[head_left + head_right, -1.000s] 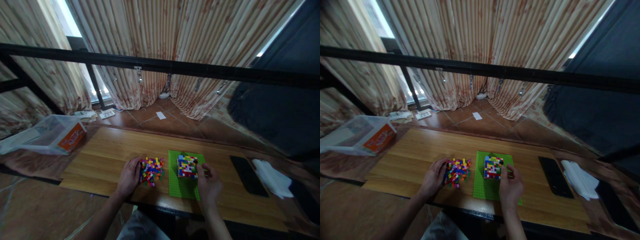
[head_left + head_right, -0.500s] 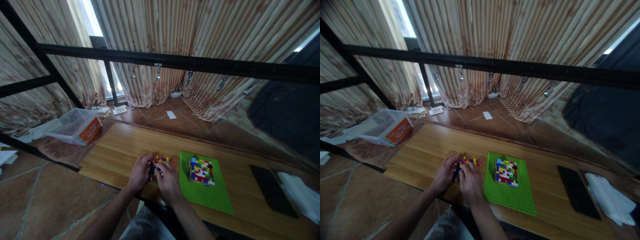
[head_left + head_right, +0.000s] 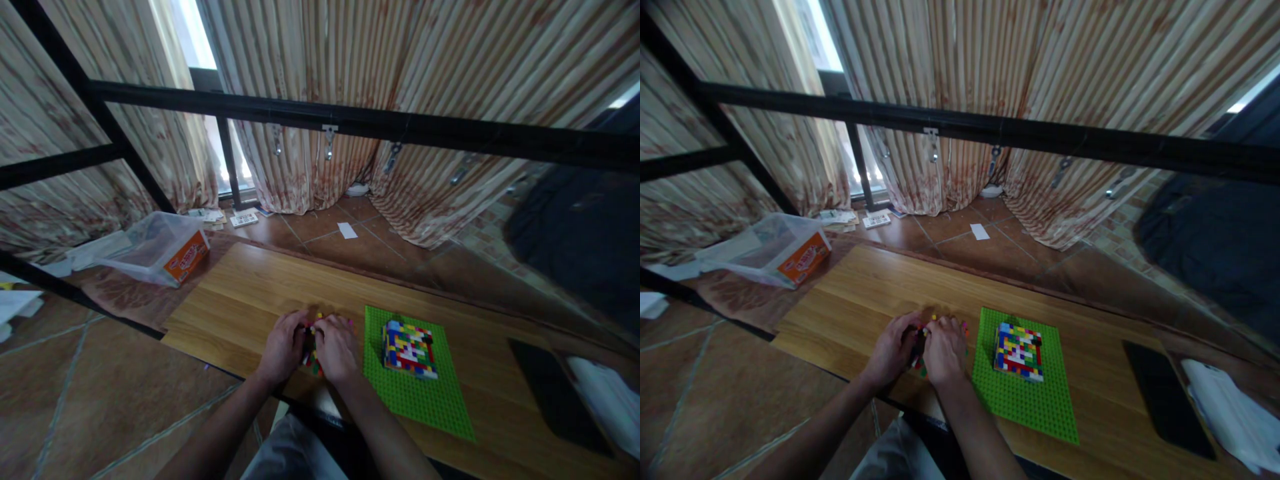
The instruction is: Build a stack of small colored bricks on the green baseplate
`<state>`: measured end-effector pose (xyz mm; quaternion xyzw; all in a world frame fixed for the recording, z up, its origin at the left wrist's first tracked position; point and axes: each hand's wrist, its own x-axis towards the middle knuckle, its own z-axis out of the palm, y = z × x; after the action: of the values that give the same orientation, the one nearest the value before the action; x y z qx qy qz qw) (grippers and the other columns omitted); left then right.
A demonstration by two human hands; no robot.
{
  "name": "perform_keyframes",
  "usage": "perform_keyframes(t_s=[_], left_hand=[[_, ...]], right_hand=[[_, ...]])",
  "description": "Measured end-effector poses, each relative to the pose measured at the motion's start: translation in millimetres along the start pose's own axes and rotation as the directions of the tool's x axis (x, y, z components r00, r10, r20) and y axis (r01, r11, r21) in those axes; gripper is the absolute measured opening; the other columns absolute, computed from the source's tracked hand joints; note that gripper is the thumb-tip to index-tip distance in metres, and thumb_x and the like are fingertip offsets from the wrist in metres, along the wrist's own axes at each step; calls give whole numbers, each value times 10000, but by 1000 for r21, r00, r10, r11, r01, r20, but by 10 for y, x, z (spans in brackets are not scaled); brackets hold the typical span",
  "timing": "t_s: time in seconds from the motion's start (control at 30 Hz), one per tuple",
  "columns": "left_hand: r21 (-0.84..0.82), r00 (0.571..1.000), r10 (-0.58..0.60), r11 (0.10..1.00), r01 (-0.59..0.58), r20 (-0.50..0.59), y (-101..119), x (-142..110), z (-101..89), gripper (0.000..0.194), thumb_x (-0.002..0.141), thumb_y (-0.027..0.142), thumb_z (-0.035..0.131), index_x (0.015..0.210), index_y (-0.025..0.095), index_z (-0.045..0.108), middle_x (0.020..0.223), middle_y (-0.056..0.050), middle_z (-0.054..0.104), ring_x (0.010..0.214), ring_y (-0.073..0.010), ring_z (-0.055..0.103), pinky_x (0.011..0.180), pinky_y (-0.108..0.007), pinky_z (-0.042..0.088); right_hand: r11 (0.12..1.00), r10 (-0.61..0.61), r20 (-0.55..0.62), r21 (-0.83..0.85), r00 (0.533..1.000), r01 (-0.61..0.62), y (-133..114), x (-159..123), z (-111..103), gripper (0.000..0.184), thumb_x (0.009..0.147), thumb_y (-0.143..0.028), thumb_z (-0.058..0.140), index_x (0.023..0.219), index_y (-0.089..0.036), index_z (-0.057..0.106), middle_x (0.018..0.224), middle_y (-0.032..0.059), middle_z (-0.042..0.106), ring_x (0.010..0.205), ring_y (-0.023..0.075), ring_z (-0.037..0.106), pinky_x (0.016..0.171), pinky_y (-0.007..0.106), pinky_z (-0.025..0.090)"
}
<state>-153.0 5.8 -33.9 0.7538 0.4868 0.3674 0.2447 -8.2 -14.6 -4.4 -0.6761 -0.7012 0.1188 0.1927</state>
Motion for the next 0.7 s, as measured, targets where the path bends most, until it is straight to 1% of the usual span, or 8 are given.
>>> perform_keyframes(t_s=[0.1,0.17,0.27,0.37,0.43,0.57,0.7], left_hand=[[-12,1000,-18,1000,18,3,22,3,-11,385,848,96,465,1199,185,598,1115,-91,682,1097,-219,608,983,-415,508],[-24,1000,-26,999,26,14,22,3,-13,390,841,95,469,1194,193,601,1133,-89,677,1103,-222,607,987,-421,505],[-27,999,-25,999,26,22,-3,-4,-8,390,838,92,461,1186,189,606,1151,-93,673,1101,-225,608,990,-432,504],[-18,1000,-18,1000,18,3,-39,-14,5,411,843,92,449,1218,182,591,1148,-100,675,1115,-226,607,989,-437,510],[-7,1000,-15,1000,15,-3,-55,-17,13,422,838,90,453,1224,189,590,1153,-95,675,1125,-223,606,995,-434,510],[16,1000,-22,1000,22,-16,-49,-13,23,409,827,93,477,1209,179,596,1149,-97,680,1123,-222,609,997,-421,512],[11,999,-31,999,31,-22,-7,4,14,348,872,116,449,1174,179,610,1122,-92,687,1092,-212,623,980,-410,523]], right_hand=[[1000,15,-14,4,1000,-15,98,-13,-50,248,896,-154,487,859,-245,715,915,63,675,953,223,560,899,348,376],[1000,11,-30,26,999,-10,114,-17,-72,244,892,-154,490,872,-249,715,917,58,674,948,219,559,891,339,385],[998,-27,-37,48,999,29,54,-12,-63,213,890,-178,512,911,-257,708,944,47,667,971,220,552,900,340,385],[995,-94,10,47,995,94,-38,10,-21,189,875,-183,544,918,-270,707,955,36,662,978,221,541,898,343,384],[992,-118,42,42,992,117,-75,31,-1,190,871,-181,549,918,-272,710,947,36,662,971,220,537,889,342,386],[995,-96,66,12,993,95,-64,58,-29,182,844,-180,575,929,-264,713,959,44,668,990,231,536,894,354,381],[998,-61,80,-11,995,62,-12,42,-101,227,820,-146,573,954,-261,717,963,54,680,1001,246,547,905,375,372]])
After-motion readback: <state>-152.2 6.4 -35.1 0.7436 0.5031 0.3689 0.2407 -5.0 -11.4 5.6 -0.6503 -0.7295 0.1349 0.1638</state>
